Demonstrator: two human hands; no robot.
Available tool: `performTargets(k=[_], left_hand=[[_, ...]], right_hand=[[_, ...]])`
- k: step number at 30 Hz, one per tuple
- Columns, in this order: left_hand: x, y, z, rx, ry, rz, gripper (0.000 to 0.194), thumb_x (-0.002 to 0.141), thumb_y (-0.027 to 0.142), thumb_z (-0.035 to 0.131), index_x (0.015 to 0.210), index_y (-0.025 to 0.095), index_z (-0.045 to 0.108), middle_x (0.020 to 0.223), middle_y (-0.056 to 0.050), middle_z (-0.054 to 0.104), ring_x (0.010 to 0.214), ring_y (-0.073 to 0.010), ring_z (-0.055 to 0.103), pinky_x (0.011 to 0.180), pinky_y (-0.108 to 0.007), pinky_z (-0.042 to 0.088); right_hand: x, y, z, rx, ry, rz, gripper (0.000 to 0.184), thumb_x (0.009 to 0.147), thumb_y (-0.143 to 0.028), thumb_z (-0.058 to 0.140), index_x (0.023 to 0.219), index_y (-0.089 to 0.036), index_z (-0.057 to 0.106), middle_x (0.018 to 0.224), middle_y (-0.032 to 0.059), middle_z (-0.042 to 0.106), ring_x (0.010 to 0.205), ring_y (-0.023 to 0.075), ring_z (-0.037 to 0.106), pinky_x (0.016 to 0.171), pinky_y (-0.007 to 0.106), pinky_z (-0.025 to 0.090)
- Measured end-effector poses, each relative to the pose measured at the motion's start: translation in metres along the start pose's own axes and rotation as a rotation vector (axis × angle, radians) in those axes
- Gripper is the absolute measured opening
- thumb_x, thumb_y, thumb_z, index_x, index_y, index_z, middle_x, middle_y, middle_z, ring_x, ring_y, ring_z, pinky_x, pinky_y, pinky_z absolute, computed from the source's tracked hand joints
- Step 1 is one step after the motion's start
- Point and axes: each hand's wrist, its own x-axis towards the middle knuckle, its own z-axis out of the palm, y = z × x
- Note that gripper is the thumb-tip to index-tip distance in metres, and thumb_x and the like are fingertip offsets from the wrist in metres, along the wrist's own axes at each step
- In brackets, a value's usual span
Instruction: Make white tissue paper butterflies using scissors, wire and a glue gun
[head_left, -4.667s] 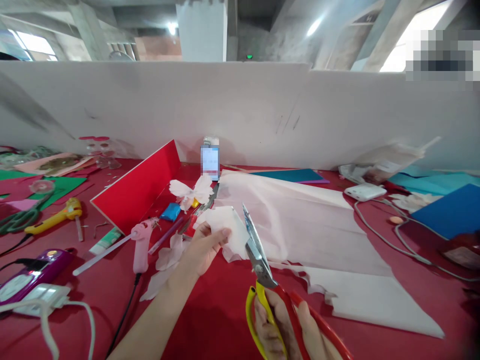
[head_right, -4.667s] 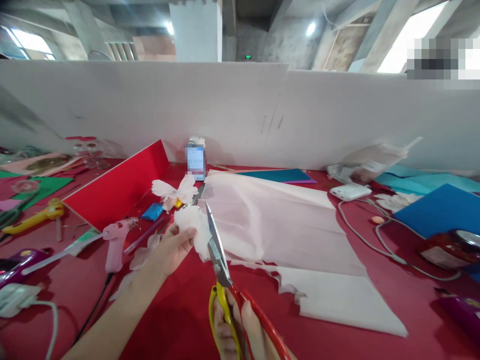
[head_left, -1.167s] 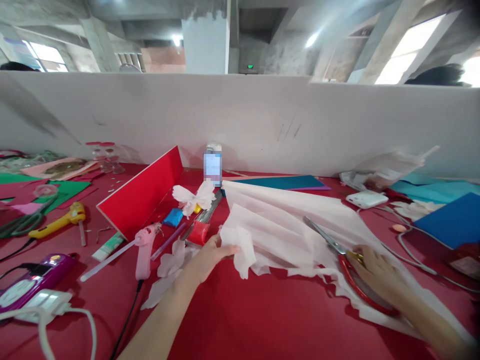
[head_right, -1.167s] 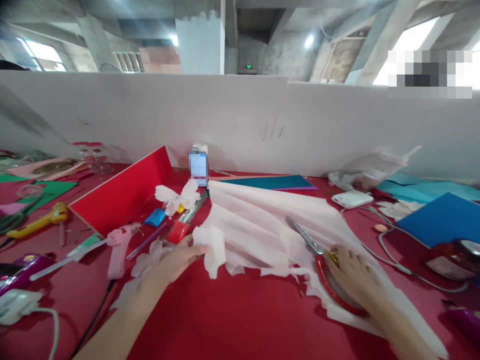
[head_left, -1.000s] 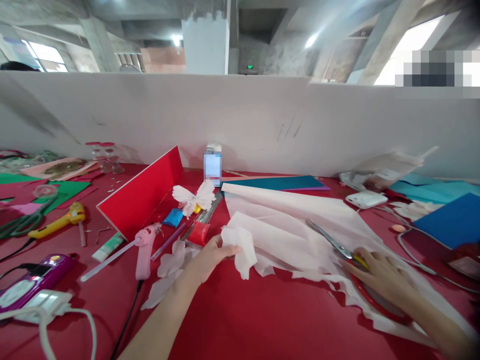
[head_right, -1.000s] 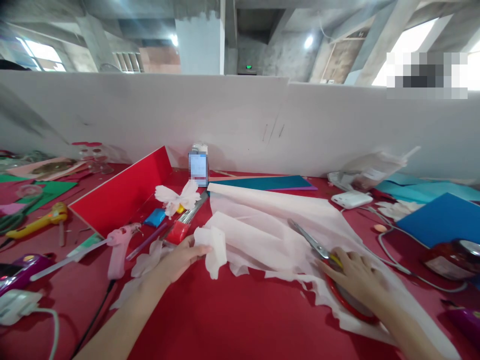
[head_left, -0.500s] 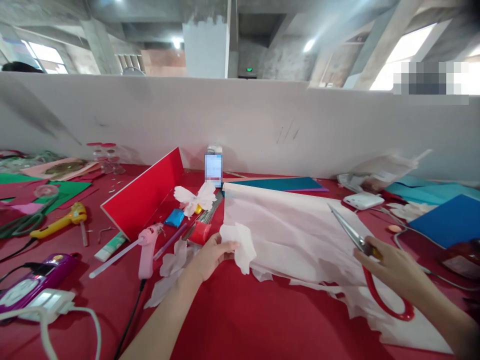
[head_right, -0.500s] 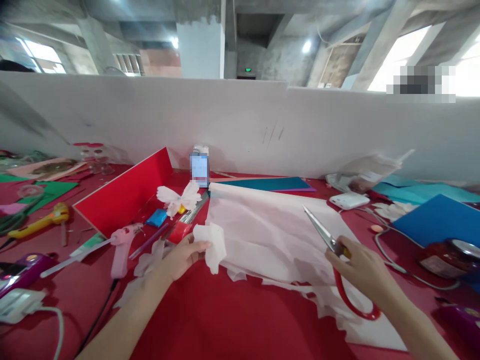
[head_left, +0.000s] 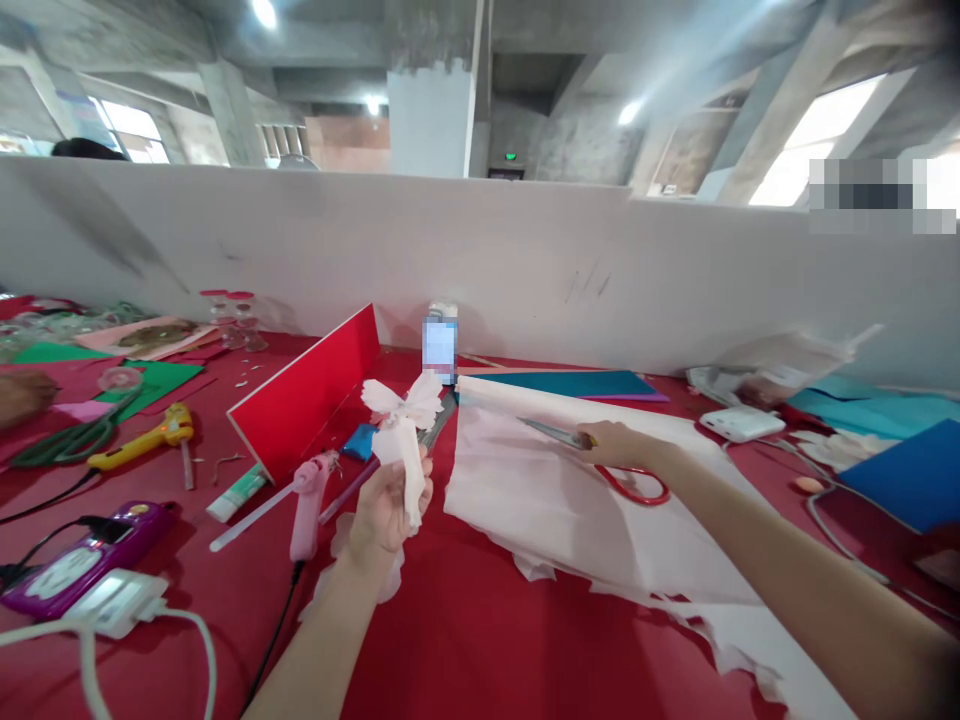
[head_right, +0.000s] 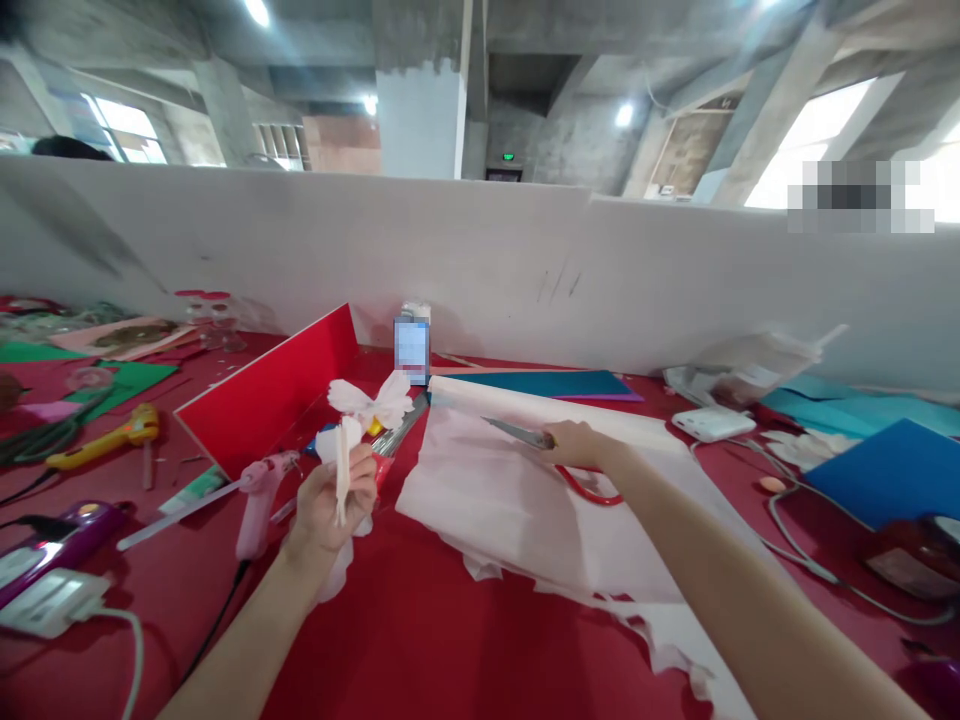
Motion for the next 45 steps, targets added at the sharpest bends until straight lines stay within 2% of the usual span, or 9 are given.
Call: performTargets(k=[9,13,17,23,26,28,30,35,45], left_hand=[[0.007,-0.005,-0.001,-0.076,0.064,0.064,0.019,0.07,0.017,0.064,0.088,0.017,0.058,0.062,0.003,0.058,0.053,-0.0071,0.056,0.053,-0.016,0.05],[0.007,-0.007,-0.003,-0.069,0.06,0.044,0.019,0.068,0.015,0.064,0.087,0.017,0.059,0.061,0.004,0.058,0.053,-0.0073,0.057,0.056,-0.017,0.051],[0.007,-0.008,-0.001,-0.031,0.045,0.029,0.019,0.067,0.014,0.065,0.085,0.018,0.059,0.06,0.005,0.057,0.055,-0.0073,0.058,0.058,-0.017,0.051],[0.009,-0.015,-0.001,0.129,0.006,0.008,0.019,0.063,0.019,0.073,0.077,0.018,0.06,0.066,0.004,0.062,0.068,-0.0099,0.062,0.07,-0.02,0.051],[0.01,-0.022,-0.001,0.277,-0.026,-0.059,0.021,0.064,0.021,0.075,0.08,0.018,0.063,0.073,0.001,0.067,0.074,-0.014,0.064,0.07,-0.025,0.051],[0.009,-0.026,0.001,0.38,-0.072,-0.115,0.028,0.061,0.02,0.078,0.086,0.016,0.065,0.08,-0.002,0.07,0.077,-0.0168,0.065,0.07,-0.027,0.051],[0.006,-0.028,0.005,0.477,-0.127,-0.171,0.035,0.057,0.016,0.08,0.089,0.014,0.067,0.083,-0.005,0.071,0.079,-0.0194,0.066,0.071,-0.029,0.051],[0.0,-0.027,0.013,0.641,-0.199,-0.228,0.035,0.057,0.018,0.081,0.09,0.014,0.069,0.088,-0.006,0.072,0.084,-0.0214,0.065,0.075,-0.03,0.05],[0.011,-0.013,0.002,0.642,-0.028,-0.045,0.034,0.063,0.027,0.076,0.093,0.02,0.063,0.084,-0.002,0.07,0.076,-0.0159,0.065,0.072,-0.026,0.05]], right_hand=[[0.018,0.011,0.005,0.058,0.106,-0.082,0.024,0.088,-0.034,0.058,0.1,-0.014,0.06,0.103,0.0073,0.06,0.094,0.0208,0.058,0.083,0.041,0.047],[-0.007,-0.022,0.014,0.175,0.247,-0.16,0.034,0.093,-0.031,0.041,0.117,-0.012,0.055,0.122,0.0168,0.054,0.115,0.0279,0.048,0.098,0.044,0.035],[-0.04,-0.069,0.045,0.318,0.211,-0.349,0.047,0.093,-0.041,0.038,0.136,-0.024,0.043,0.143,0.0059,0.04,0.133,0.0241,0.032,0.11,0.039,0.022],[-0.051,-0.092,0.06,0.665,0.192,-0.323,0.054,0.083,-0.057,0.051,0.131,-0.032,0.05,0.145,0.0035,0.037,0.138,0.0288,0.018,0.111,0.051,0.001],[-0.058,-0.118,0.047,0.966,0.237,-0.229,0.05,0.083,-0.057,0.052,0.125,-0.029,0.055,0.138,0.0076,0.047,0.13,0.0288,0.037,0.109,0.049,0.021],[-0.067,-0.143,0.043,1.203,0.252,-0.161,0.048,0.09,-0.057,0.038,0.12,-0.025,0.057,0.12,0.0112,0.06,0.107,0.0264,0.058,0.091,0.045,0.045],[-0.074,-0.165,0.046,1.413,0.262,-0.095,0.049,0.091,-0.059,0.033,0.102,-0.02,0.06,0.094,0.0107,0.067,0.08,0.0223,0.064,0.071,0.038,0.053],[-0.079,-0.18,0.067,1.74,0.326,0.037,0.039,0.076,-0.057,0.06,0.071,-0.02,0.049,0.062,-0.0023,0.051,0.054,0.0119,0.052,0.052,0.025,0.048],[-0.079,-0.172,0.075,1.766,0.493,0.14,0.038,0.07,-0.055,0.068,0.071,-0.019,0.054,0.057,-0.0048,0.046,0.046,0.0091,0.043,0.041,0.021,0.036]])
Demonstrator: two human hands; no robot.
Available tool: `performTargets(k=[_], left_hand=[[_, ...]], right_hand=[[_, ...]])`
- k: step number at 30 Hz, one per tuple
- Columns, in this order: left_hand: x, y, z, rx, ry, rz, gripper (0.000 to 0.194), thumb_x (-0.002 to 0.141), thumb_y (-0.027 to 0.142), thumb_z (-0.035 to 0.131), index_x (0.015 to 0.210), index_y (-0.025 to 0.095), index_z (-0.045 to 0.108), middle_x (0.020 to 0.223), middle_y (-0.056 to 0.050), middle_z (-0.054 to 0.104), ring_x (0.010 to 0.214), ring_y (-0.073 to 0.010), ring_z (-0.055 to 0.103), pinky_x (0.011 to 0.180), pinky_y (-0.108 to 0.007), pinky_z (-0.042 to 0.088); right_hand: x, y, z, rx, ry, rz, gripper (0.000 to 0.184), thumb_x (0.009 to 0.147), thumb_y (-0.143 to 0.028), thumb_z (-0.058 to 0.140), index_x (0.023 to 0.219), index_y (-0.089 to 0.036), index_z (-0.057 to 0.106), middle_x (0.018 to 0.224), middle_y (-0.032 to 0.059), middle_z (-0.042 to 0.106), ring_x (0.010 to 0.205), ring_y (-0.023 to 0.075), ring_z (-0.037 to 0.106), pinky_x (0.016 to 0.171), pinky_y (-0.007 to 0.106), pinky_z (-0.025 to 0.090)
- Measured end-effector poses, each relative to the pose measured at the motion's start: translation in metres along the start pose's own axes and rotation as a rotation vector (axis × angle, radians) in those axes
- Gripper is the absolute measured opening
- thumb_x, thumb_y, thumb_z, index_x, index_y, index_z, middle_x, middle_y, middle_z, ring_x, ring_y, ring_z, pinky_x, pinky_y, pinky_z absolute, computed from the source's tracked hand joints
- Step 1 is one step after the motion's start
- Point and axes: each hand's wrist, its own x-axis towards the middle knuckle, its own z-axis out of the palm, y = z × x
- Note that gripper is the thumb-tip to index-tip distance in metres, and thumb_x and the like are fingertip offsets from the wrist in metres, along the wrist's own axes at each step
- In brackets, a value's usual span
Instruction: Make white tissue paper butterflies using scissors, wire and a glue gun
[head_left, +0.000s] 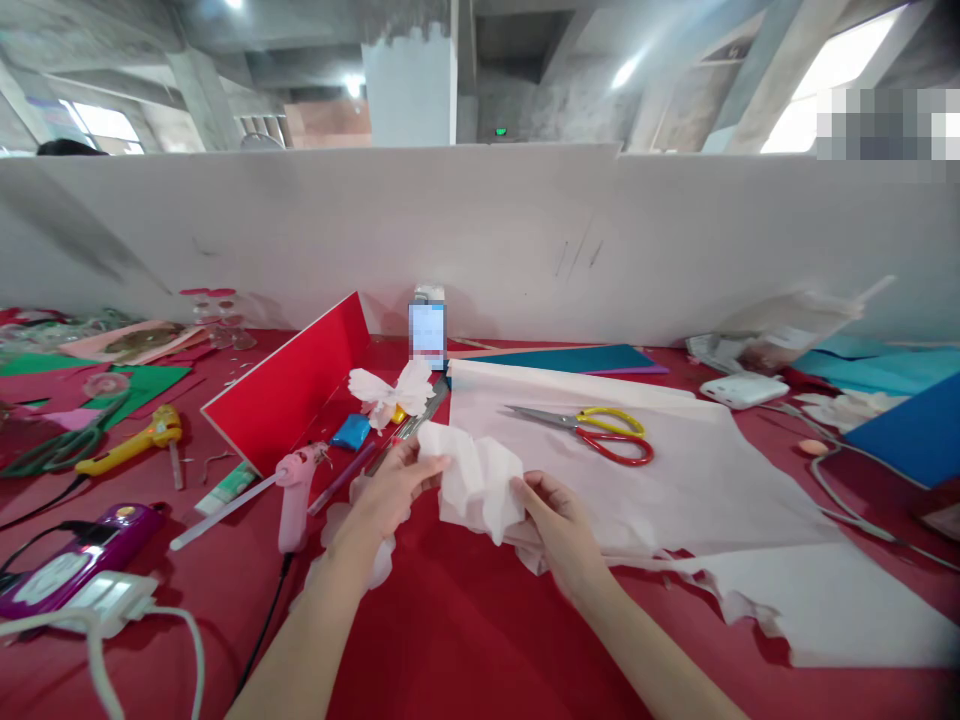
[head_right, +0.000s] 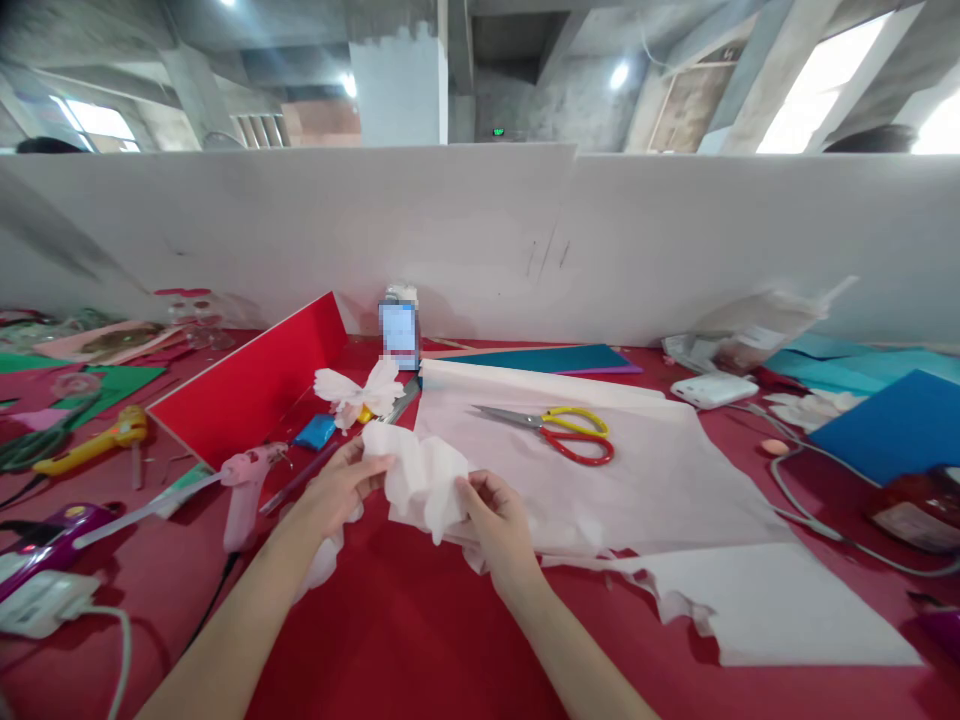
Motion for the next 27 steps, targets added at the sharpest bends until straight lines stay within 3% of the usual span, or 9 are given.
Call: performTargets(k=[4,10,13,15,18,20,21,24,27], left_hand=[[-0.003,0.019,-0.016,0.052,0.138,0.073,0.034,0.067,0.027,0.071,0.098,0.023,0.059,0.082,0.002,0.067,0.069,-0.0109,0.063,0.064,-0.021,0.048],[0.001,0.039,-0.023,0.31,0.297,0.065,0.047,0.062,0.022,0.075,0.106,0.023,0.058,0.078,0.0,0.066,0.064,-0.0146,0.061,0.054,-0.021,0.042],[-0.01,0.047,-0.03,0.62,0.379,0.168,0.041,0.059,0.019,0.076,0.098,0.025,0.064,0.078,0.0,0.066,0.069,-0.0158,0.06,0.057,-0.02,0.038],[-0.03,0.048,-0.04,0.901,0.34,0.11,0.018,0.061,0.024,0.074,0.078,0.023,0.068,0.069,-0.002,0.066,0.065,-0.0192,0.06,0.058,-0.023,0.039],[-0.073,0.034,-0.055,1.06,0.222,-0.083,0.022,0.059,0.026,0.074,0.081,0.023,0.072,0.075,-0.006,0.07,0.069,-0.0257,0.064,0.062,-0.029,0.042],[-0.098,0.014,-0.062,1.116,0.145,0.032,0.037,0.066,0.031,0.07,0.103,0.03,0.069,0.113,-0.005,0.068,0.1,-0.0293,0.062,0.078,-0.031,0.044],[-0.106,0.003,-0.063,1.132,0.148,0.079,0.043,0.067,0.034,0.07,0.11,0.031,0.066,0.12,-0.005,0.064,0.109,-0.0298,0.059,0.084,-0.032,0.044],[-0.113,-0.023,-0.063,1.382,0.142,0.171,0.04,0.08,0.031,0.056,0.12,0.025,0.06,0.122,-0.008,0.063,0.109,-0.0269,0.059,0.087,-0.034,0.046],[-0.102,-0.03,-0.058,1.778,0.144,0.263,0.038,0.086,0.016,0.039,0.117,0.02,0.061,0.111,-0.01,0.067,0.099,-0.024,0.064,0.078,-0.033,0.051]], right_hand=[[0.006,0.0,-0.006,-0.075,0.102,-0.125,0.037,0.068,-0.054,0.069,0.075,-0.02,0.058,0.067,-0.0001,0.056,0.059,0.0145,0.051,0.054,0.025,0.042],[0.006,-0.004,-0.013,-0.25,0.214,-0.322,0.026,0.08,-0.044,0.059,0.087,-0.021,0.068,0.081,0.0049,0.058,0.071,0.0204,0.051,0.065,0.032,0.042],[0.004,-0.003,-0.015,-0.408,0.228,-0.513,0.025,0.085,-0.037,0.052,0.098,-0.025,0.07,0.081,0.0055,0.05,0.073,0.0214,0.048,0.067,0.034,0.042],[0.005,0.001,-0.016,-0.652,0.177,-0.701,0.029,0.089,-0.029,0.044,0.104,-0.027,0.069,0.084,0.0075,0.047,0.078,0.023,0.048,0.071,0.037,0.042],[0.006,0.008,-0.016,-1.028,0.061,-0.802,0.036,0.091,-0.021,0.038,0.114,-0.026,0.065,0.099,0.0128,0.049,0.086,0.0265,0.048,0.076,0.044,0.042],[0.005,0.011,-0.015,-1.142,-0.004,-0.775,0.036,0.09,-0.021,0.04,0.12,-0.025,0.06,0.11,0.0149,0.048,0.093,0.029,0.048,0.079,0.047,0.042],[0.004,0.011,-0.014,-1.163,-0.027,-0.771,0.036,0.089,-0.021,0.041,0.121,-0.025,0.058,0.113,0.0152,0.048,0.096,0.0296,0.047,0.079,0.047,0.042],[-0.001,0.01,-0.012,-1.166,-0.051,-0.794,0.033,0.089,-0.018,0.041,0.117,-0.023,0.058,0.114,0.0144,0.047,0.099,0.0288,0.047,0.082,0.047,0.041],[-0.004,0.007,-0.01,-1.134,-0.077,-0.827,0.029,0.088,-0.014,0.042,0.111,-0.02,0.059,0.111,0.0139,0.048,0.098,0.0269,0.047,0.083,0.046,0.041]])
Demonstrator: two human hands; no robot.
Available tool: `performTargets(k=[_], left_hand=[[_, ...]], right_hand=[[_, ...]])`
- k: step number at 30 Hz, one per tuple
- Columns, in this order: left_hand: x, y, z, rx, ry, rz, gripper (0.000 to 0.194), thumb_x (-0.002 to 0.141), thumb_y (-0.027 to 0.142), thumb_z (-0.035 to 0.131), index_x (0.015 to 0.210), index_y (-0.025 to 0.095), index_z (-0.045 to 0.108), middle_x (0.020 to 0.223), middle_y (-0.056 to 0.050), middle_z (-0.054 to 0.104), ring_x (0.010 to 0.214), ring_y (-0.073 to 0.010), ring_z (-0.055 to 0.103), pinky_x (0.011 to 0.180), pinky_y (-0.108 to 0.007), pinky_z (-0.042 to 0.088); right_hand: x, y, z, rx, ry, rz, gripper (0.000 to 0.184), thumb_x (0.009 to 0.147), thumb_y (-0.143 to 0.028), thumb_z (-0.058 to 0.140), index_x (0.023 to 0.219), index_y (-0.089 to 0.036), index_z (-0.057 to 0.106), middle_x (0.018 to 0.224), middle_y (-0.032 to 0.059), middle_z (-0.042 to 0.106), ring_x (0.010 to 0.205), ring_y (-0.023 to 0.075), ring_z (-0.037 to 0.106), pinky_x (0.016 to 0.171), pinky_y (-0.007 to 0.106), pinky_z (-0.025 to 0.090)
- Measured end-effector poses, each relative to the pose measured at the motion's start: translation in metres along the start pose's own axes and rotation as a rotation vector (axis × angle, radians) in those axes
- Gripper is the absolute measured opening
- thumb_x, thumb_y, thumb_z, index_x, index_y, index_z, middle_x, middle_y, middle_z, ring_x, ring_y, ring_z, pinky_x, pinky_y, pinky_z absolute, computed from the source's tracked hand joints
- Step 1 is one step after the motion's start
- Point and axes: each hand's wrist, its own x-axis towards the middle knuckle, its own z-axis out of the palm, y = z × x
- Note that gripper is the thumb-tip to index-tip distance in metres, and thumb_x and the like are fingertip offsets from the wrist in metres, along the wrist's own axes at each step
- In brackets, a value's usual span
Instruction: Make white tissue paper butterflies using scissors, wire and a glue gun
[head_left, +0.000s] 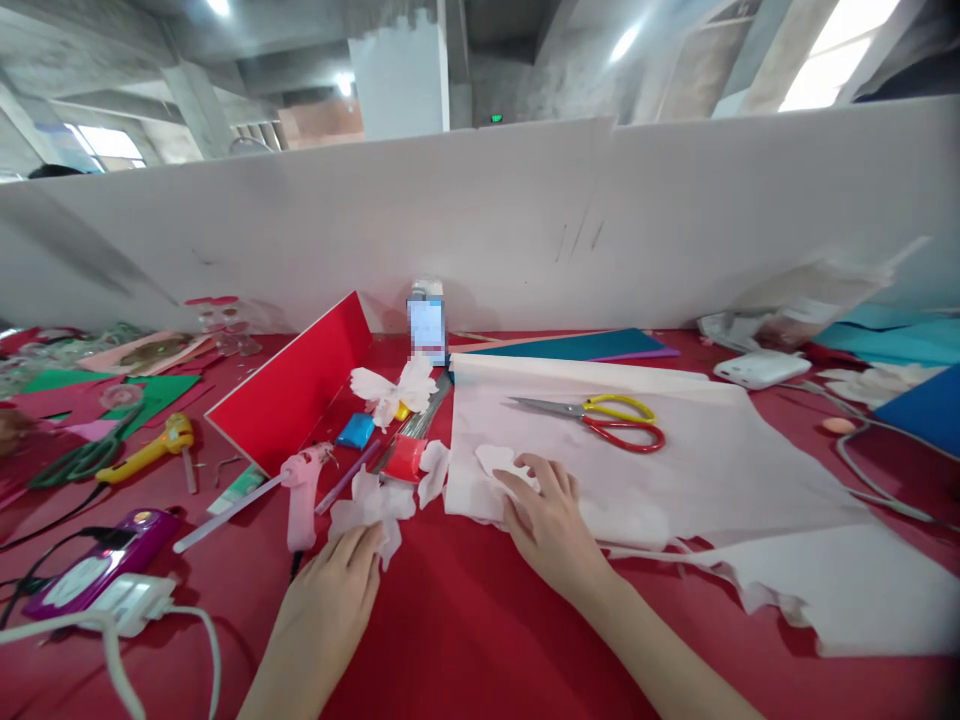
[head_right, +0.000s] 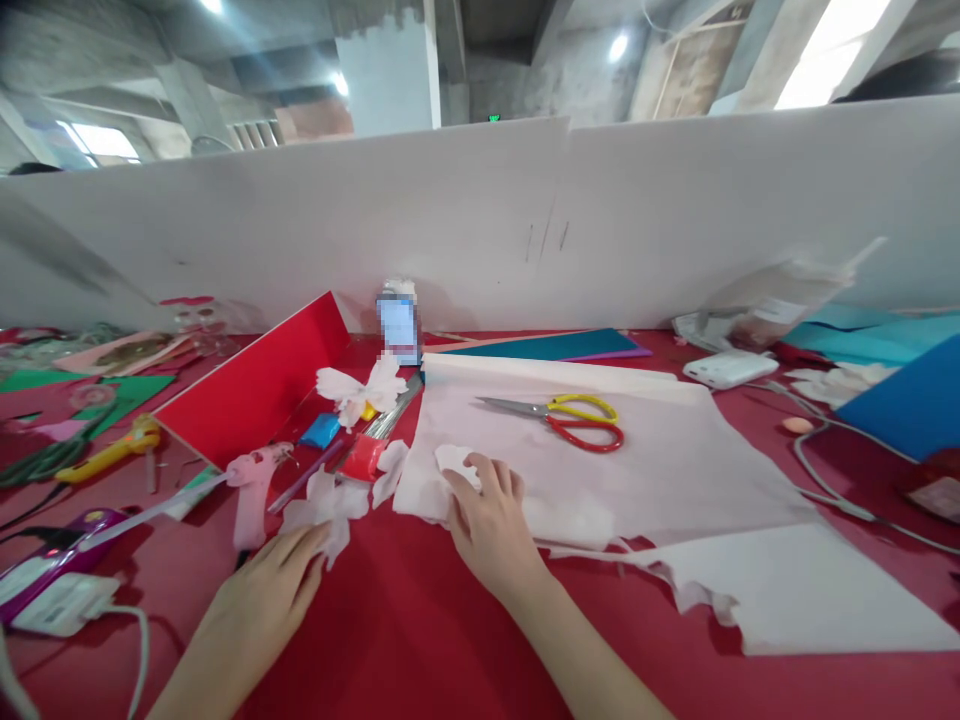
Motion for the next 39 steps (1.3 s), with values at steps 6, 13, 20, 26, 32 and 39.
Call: performTargets(k=[6,13,20,26,32,39], left_hand=[[0.015,0.0,-0.018,0.266,-0.007,0.145,0.045,0.075,-0.003,0.037,0.097,0.022,0.067,0.096,-0.004,0.07,0.078,-0.0186,0.067,0.063,-0.027,0.051],[0.009,-0.03,-0.004,0.148,0.378,0.082,0.035,0.086,0.014,0.041,0.115,0.021,0.059,0.105,-0.006,0.071,0.087,-0.0198,0.069,0.068,-0.026,0.053],[0.01,-0.041,-0.008,-0.028,0.481,-0.011,0.031,0.091,0.032,0.041,0.112,0.019,0.06,0.098,-0.008,0.073,0.079,-0.0197,0.071,0.061,-0.023,0.053],[0.013,-0.044,-0.011,-0.209,0.389,-0.017,0.029,0.089,0.033,0.044,0.108,0.022,0.062,0.101,-0.005,0.073,0.087,-0.0192,0.07,0.067,-0.022,0.054],[0.022,-0.034,-0.008,-0.414,0.196,-0.049,0.029,0.087,0.033,0.045,0.11,0.024,0.059,0.104,-0.003,0.071,0.093,-0.019,0.067,0.073,-0.025,0.055],[0.019,-0.003,-0.014,-0.257,0.209,0.104,0.029,0.089,0.033,0.041,0.107,0.023,0.062,0.105,-0.007,0.06,0.1,-0.0246,0.058,0.084,-0.041,0.049]], right_hand=[[0.0,-0.001,0.001,0.075,0.024,-0.081,0.025,0.086,-0.009,0.042,0.103,-0.016,0.06,0.105,0.0136,0.051,0.096,0.0255,0.049,0.083,0.044,0.042],[-0.006,-0.035,0.004,0.252,-0.326,-0.248,0.044,0.092,-0.025,0.043,0.134,-0.012,0.044,0.138,0.0117,0.045,0.127,0.0245,0.037,0.107,0.039,0.031],[-0.002,-0.08,0.029,0.328,-0.601,-0.304,0.071,0.093,-0.055,0.034,0.143,-0.005,0.028,0.147,0.0151,0.029,0.138,0.0253,0.018,0.115,0.04,0.005],[-0.028,-0.061,0.01,0.205,-0.582,-0.388,0.066,0.093,-0.054,0.036,0.137,-0.004,0.041,0.139,0.0154,0.043,0.132,0.0262,0.034,0.115,0.039,0.009],[-0.044,-0.048,-0.003,0.152,-0.395,-0.392,0.038,0.091,-0.035,0.052,0.121,-0.012,0.058,0.118,0.0085,0.063,0.11,0.0215,0.054,0.109,0.035,0.027],[-0.022,-0.044,-0.005,0.306,-0.358,-0.255,0.02,0.085,-0.019,0.053,0.102,-0.017,0.064,0.11,0.0059,0.063,0.101,0.0198,0.052,0.09,0.032,0.044]])
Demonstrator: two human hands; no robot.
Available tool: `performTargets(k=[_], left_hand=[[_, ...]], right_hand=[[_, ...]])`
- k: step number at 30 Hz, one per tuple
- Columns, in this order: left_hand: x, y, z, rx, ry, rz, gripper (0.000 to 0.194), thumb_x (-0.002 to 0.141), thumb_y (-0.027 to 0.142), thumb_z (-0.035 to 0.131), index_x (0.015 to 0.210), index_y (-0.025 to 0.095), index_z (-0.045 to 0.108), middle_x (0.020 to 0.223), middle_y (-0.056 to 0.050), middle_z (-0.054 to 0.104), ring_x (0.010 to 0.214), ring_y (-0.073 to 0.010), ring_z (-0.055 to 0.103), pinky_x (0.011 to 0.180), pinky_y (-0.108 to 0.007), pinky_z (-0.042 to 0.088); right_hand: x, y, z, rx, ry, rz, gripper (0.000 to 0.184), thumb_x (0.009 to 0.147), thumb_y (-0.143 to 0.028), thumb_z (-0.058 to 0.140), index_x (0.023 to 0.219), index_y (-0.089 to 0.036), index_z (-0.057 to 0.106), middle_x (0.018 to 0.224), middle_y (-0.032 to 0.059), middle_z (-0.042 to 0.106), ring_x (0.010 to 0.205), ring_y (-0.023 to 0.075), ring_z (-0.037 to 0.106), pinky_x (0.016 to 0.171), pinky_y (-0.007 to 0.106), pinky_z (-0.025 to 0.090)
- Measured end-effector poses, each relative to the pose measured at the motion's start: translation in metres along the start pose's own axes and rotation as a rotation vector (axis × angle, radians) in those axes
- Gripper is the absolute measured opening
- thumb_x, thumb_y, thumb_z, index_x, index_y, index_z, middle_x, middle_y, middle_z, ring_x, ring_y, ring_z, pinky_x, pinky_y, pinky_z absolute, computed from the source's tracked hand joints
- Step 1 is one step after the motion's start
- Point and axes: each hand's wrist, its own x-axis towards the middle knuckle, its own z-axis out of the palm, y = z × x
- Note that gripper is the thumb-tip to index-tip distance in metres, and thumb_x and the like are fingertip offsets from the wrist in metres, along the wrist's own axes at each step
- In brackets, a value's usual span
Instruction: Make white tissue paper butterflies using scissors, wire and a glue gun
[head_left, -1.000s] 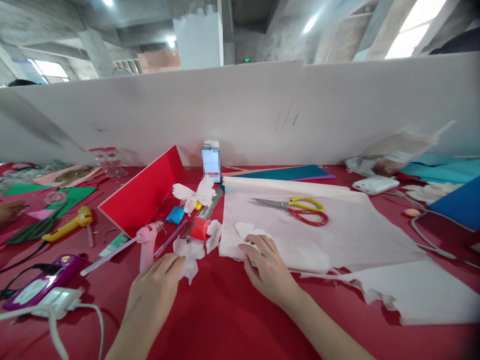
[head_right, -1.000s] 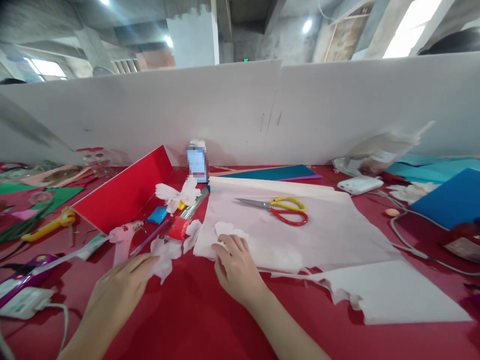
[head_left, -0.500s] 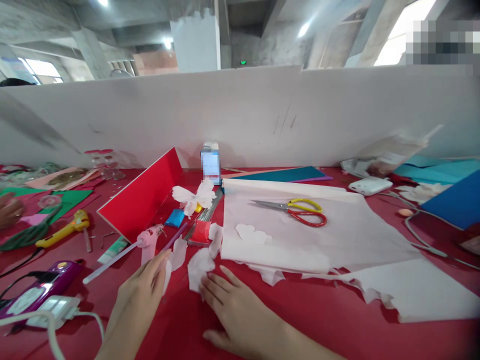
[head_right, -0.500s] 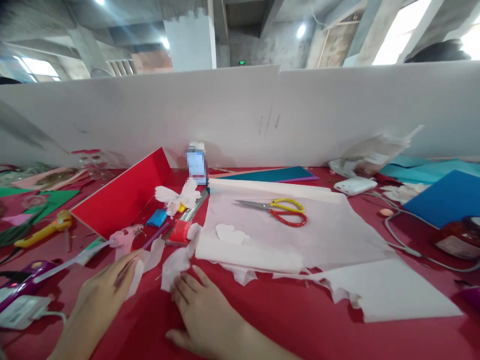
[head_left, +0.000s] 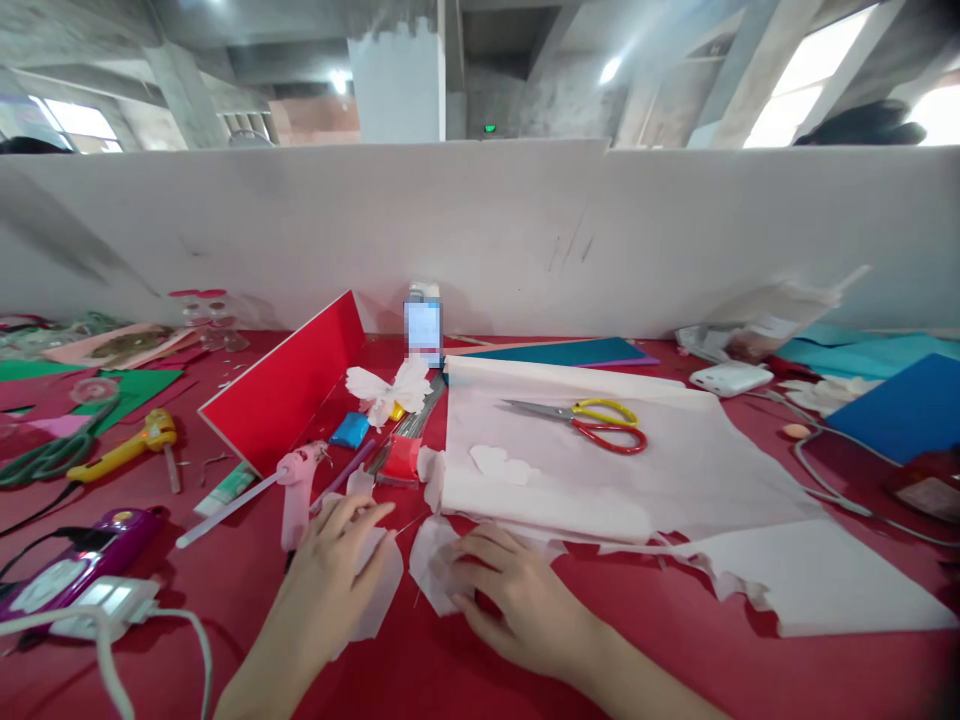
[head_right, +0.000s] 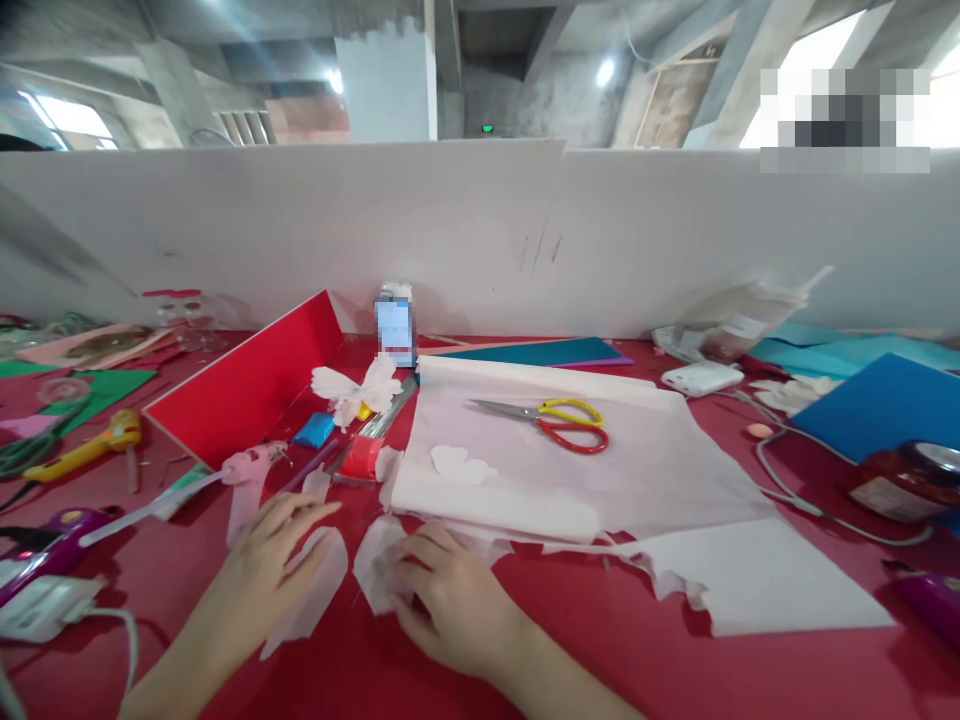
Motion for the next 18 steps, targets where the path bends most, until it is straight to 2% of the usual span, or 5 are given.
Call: performTargets(k=[3,6,9,13,18], left_hand=[[0.001,0.015,0.01,-0.05,-0.113,0.013,0.023,0.088,0.033,0.045,0.097,0.021,0.062,0.097,-0.006,0.057,0.091,-0.0215,0.058,0.08,-0.037,0.049],[0.007,0.018,0.02,-0.059,-0.193,-0.039,0.012,0.083,0.028,0.05,0.085,0.02,0.059,0.094,-0.005,0.055,0.089,-0.0221,0.057,0.08,-0.04,0.047],[0.016,0.018,0.017,-0.201,-0.277,-0.079,0.013,0.085,0.028,0.047,0.077,0.02,0.053,0.086,-0.002,0.057,0.08,-0.0186,0.057,0.075,-0.035,0.046],[0.032,0.026,-0.003,-0.537,-0.408,-0.13,0.018,0.088,0.037,0.042,0.079,0.022,0.048,0.074,0.003,0.057,0.068,-0.0126,0.056,0.061,-0.022,0.044],[0.056,0.038,-0.011,-0.729,-0.386,-0.162,0.018,0.085,0.036,0.049,0.098,0.024,0.053,0.085,0.0,0.064,0.081,-0.0157,0.061,0.072,-0.027,0.047]], right_hand=[[0.0,0.0,-0.001,0.004,-0.058,-0.031,0.021,0.086,-0.014,0.048,0.101,-0.018,0.063,0.108,0.0048,0.063,0.097,0.0194,0.051,0.089,0.034,0.043],[-0.003,0.0,-0.001,0.007,-0.08,-0.018,0.025,0.087,-0.014,0.047,0.106,-0.019,0.061,0.108,0.0055,0.062,0.099,0.0206,0.051,0.091,0.037,0.043],[-0.005,0.003,0.0,0.08,0.032,0.061,0.035,0.086,-0.013,0.044,0.119,-0.019,0.055,0.116,0.0093,0.057,0.107,0.0217,0.051,0.094,0.037,0.045],[-0.006,0.01,0.003,0.169,0.232,0.2,0.042,0.087,-0.017,0.045,0.13,-0.019,0.044,0.124,0.0123,0.053,0.114,0.0216,0.051,0.097,0.037,0.045],[-0.009,0.027,-0.021,0.032,0.306,0.058,0.034,0.088,-0.011,0.041,0.12,-0.018,0.05,0.111,0.0124,0.059,0.106,0.0218,0.055,0.09,0.038,0.048]])
